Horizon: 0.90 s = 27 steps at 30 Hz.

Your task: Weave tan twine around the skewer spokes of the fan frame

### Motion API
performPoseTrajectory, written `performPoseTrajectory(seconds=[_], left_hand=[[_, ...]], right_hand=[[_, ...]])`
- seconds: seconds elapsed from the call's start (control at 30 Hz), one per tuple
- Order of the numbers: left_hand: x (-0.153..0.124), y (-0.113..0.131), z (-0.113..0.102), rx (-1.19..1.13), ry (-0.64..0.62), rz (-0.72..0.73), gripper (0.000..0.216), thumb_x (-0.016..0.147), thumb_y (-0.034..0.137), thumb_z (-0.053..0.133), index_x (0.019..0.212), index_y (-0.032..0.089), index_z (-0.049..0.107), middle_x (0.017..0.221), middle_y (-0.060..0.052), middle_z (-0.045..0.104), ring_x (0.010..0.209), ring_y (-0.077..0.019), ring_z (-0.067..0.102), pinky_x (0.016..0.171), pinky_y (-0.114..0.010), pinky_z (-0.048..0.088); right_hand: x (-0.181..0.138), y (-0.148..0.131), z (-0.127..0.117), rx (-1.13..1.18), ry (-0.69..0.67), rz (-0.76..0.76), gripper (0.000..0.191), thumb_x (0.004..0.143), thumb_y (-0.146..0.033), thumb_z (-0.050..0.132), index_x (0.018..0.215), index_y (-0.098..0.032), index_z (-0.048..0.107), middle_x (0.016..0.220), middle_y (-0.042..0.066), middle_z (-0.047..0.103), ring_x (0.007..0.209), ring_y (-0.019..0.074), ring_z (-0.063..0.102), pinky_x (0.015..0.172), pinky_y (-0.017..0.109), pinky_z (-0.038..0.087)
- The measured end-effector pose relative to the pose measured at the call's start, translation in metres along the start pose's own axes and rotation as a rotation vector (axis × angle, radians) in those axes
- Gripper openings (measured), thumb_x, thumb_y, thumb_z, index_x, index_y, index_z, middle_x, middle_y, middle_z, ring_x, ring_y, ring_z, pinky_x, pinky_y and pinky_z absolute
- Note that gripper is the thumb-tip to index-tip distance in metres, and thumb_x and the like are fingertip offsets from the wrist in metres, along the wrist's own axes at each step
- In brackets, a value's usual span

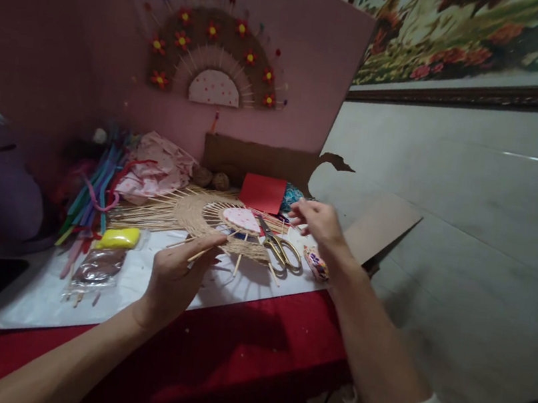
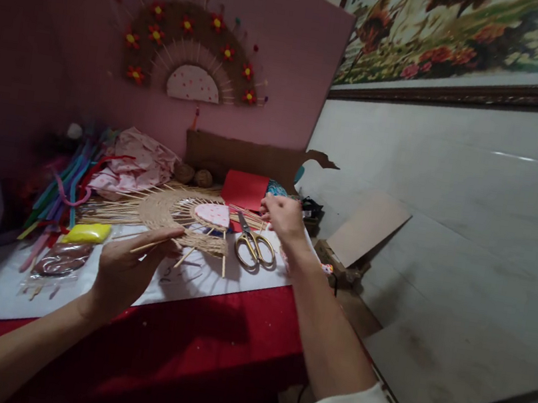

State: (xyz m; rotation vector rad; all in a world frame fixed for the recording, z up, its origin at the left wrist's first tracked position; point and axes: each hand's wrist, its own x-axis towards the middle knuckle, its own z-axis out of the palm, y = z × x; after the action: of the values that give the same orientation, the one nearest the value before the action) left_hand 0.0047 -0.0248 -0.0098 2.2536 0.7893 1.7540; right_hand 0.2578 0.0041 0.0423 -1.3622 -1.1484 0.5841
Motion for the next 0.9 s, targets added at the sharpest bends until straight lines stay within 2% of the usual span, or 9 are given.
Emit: performPoseTrajectory(seconds=[0.07,0.1,0.17,0.27,0.33,0.43,0.6,0.7,0.9], left_hand=[[0.000,0.000,0.000,0.024,-0.009,0.041,0.021,0.081,0.016,0.056,0.099,0.020,0.067,0.093,-0.004,0.072,0.071,-0.0144,0.069,0.067,-0.024,0.058],[0.000,0.000,0.000,0.035,-0.012,0.052,0.021,0.081,0.016,0.056,0.099,0.020,0.067,0.093,-0.004,0.072,0.073,-0.0150,0.069,0.068,-0.024,0.058],[0.001,0.000,0.000,0.048,-0.013,0.063,0.021,0.081,0.016,0.056,0.099,0.020,0.067,0.093,-0.004,0.072,0.075,-0.0158,0.069,0.068,-0.024,0.057],[0.002,0.000,0.000,0.048,-0.004,0.088,0.023,0.081,0.014,0.056,0.099,0.020,0.067,0.093,-0.004,0.072,0.077,-0.0161,0.069,0.068,-0.024,0.057],[0.002,0.000,0.000,0.043,0.003,0.114,0.022,0.080,0.014,0.056,0.099,0.020,0.067,0.093,-0.004,0.072,0.078,-0.0162,0.069,0.070,-0.024,0.057],[0.002,0.001,0.001,0.052,0.003,0.137,0.022,0.080,0.015,0.058,0.098,0.022,0.068,0.092,-0.003,0.072,0.079,-0.0162,0.069,0.071,-0.025,0.058],[0.001,0.002,0.001,0.079,-0.015,0.147,0.025,0.080,0.014,0.056,0.101,0.022,0.067,0.092,-0.003,0.072,0.076,-0.0156,0.069,0.071,-0.026,0.058],[0.002,0.002,0.001,0.087,-0.010,0.140,0.024,0.081,0.015,0.056,0.101,0.023,0.067,0.092,-0.003,0.072,0.074,-0.0155,0.069,0.071,-0.026,0.058],[0.002,0.002,0.001,0.100,-0.012,0.180,0.025,0.080,0.012,0.056,0.100,0.021,0.067,0.091,-0.003,0.072,0.076,-0.0156,0.069,0.070,-0.025,0.058]], right_hand=[[0.001,-0.006,-0.036,-0.195,0.016,-0.066,0.011,0.073,-0.023,0.059,0.072,-0.015,0.066,0.067,0.004,0.066,0.056,0.0114,0.056,0.045,0.020,0.039],[0.000,-0.006,-0.053,-0.328,-0.033,-0.068,0.009,0.068,-0.016,0.059,0.072,-0.015,0.067,0.068,0.003,0.066,0.061,0.0129,0.057,0.051,0.021,0.042],[-0.003,0.004,-0.086,-0.569,-0.189,-0.018,0.018,0.060,-0.008,0.059,0.073,-0.016,0.068,0.075,0.003,0.067,0.075,0.0171,0.059,0.066,0.026,0.045],[-0.012,0.029,-0.121,-0.811,-0.436,0.089,0.031,0.057,-0.017,0.066,0.088,-0.014,0.067,0.091,0.007,0.067,0.089,0.0253,0.058,0.077,0.033,0.045],[-0.017,0.044,-0.133,-0.864,-0.515,0.080,0.048,0.058,-0.026,0.068,0.104,-0.013,0.062,0.108,0.011,0.061,0.100,0.0278,0.055,0.085,0.036,0.042],[-0.018,0.058,-0.135,-0.936,-0.609,-0.006,0.060,0.057,-0.026,0.069,0.113,-0.014,0.055,0.119,0.012,0.054,0.108,0.0272,0.049,0.092,0.036,0.038],[-0.008,0.064,-0.121,-1.103,-0.699,-0.160,0.045,0.057,-0.018,0.064,0.100,-0.016,0.057,0.106,0.010,0.055,0.098,0.0252,0.050,0.083,0.032,0.040],[-0.003,0.066,-0.117,-1.104,-0.716,-0.147,0.037,0.057,-0.015,0.060,0.095,-0.017,0.057,0.100,0.008,0.056,0.088,0.0212,0.052,0.076,0.028,0.041],[0.002,0.058,-0.116,-1.033,-0.740,-0.077,0.042,0.053,-0.014,0.057,0.095,-0.016,0.053,0.093,0.005,0.057,0.077,0.0179,0.051,0.067,0.026,0.040]])
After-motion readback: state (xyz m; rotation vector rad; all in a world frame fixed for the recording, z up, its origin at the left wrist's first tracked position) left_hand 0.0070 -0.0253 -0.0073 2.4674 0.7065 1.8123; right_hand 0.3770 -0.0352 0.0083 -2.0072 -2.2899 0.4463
